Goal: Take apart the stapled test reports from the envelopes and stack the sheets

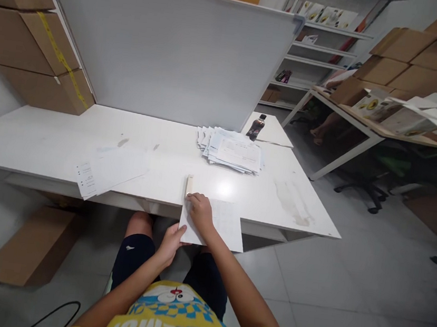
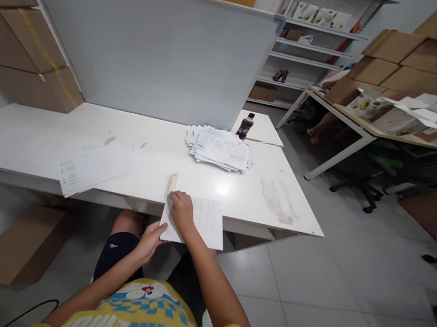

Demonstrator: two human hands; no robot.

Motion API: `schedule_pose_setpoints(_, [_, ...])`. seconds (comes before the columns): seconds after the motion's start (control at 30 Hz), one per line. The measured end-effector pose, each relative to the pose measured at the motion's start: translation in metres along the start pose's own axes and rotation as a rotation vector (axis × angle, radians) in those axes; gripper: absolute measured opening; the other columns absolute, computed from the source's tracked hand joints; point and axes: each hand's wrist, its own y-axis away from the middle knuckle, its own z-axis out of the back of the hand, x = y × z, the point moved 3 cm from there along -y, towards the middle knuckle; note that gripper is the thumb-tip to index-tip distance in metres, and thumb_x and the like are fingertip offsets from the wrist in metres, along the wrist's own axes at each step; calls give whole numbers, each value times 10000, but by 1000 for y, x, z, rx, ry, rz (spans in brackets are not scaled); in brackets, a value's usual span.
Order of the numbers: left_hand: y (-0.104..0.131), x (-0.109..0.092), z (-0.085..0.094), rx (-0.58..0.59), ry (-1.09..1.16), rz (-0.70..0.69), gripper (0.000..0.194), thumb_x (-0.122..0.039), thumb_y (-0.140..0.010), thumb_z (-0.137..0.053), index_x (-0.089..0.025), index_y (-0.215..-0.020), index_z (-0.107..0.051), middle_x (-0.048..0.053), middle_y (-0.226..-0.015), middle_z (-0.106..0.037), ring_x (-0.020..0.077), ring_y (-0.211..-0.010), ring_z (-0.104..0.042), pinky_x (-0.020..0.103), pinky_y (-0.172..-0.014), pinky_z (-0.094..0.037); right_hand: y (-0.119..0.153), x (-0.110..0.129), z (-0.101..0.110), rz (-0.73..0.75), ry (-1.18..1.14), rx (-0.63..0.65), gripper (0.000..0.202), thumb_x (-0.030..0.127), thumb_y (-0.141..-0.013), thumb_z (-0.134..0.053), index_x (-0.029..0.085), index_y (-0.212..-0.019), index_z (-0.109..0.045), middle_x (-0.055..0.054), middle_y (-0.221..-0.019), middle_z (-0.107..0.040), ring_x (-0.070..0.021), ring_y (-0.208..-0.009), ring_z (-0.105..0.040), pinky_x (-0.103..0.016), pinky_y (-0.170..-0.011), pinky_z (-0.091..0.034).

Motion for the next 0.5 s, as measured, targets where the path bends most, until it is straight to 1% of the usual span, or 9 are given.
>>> schedule_pose_setpoints(0.17, [3,-4,-1,-6,17,-20,477,-502,-603,-764,-115,-866,-669,74,-749,-695,182,-640,-630,299,-594,-517,1,8,4,-2,58,17,489,-66,-713,-402,173,-1059,-652,-66,-1135,-657,-206,-954,-565,-332,-814,-416])
schedule_pose_setpoints(0.23, [4,-5,0,-8,34,-17,486,-490,-593,-774,-111,-880,-671,76,-754,-697,186,-642,-634,301,-598,-517,-1,15,10,-17,90,51,502,-55,-716,-411,171,-1102,-639,-71,-1180,-643,-210,-980,-565,-335,-829,-416])
schedule_pose_setpoints(0.33, [9,-3,4,-42,74,11,491,-460,-554,-804,-106,-868,-674,79,-749,-701,193,-644,-641,305,-606,-518,0,31,24,-29,139,101,511,-34,-719,-421,150,-1152,-620,-94,-1238,-620,-243,-1018,-557,-370,-847,-421])
schedule_pose_setpoints(0.4, [15,-4,8,-55,99,16,472,-438,-561,-806,-109,-875,-678,90,-784,-710,205,-674,-653,305,-621,-520,10,45,36,-27,143,99,529,-17,-722,-421,122,-1206,-586,-123,-1311,-570,-269,-1045,-547,-399,-850,-433])
schedule_pose_setpoints(0.43, [20,-6,11,-59,104,6,462,-431,-576,-800,-113,-888,-680,94,-809,-715,211,-698,-660,303,-630,-520,18,53,42,-13,123,92,538,-6,-728,-419,112,-1232,-564,-131,-1347,-538,-273,-1057,-543,-407,-854,-441])
schedule_pose_setpoints(0.5, [31,-13,17,-74,91,-35,453,-427,-613,-782,-124,-933,-683,99,-869,-722,224,-759,-670,295,-645,-519,43,70,52,63,47,84,541,21,-754,-412,121,-1273,-527,-121,-1390,-498,-258,-1081,-541,-407,-884,-450])
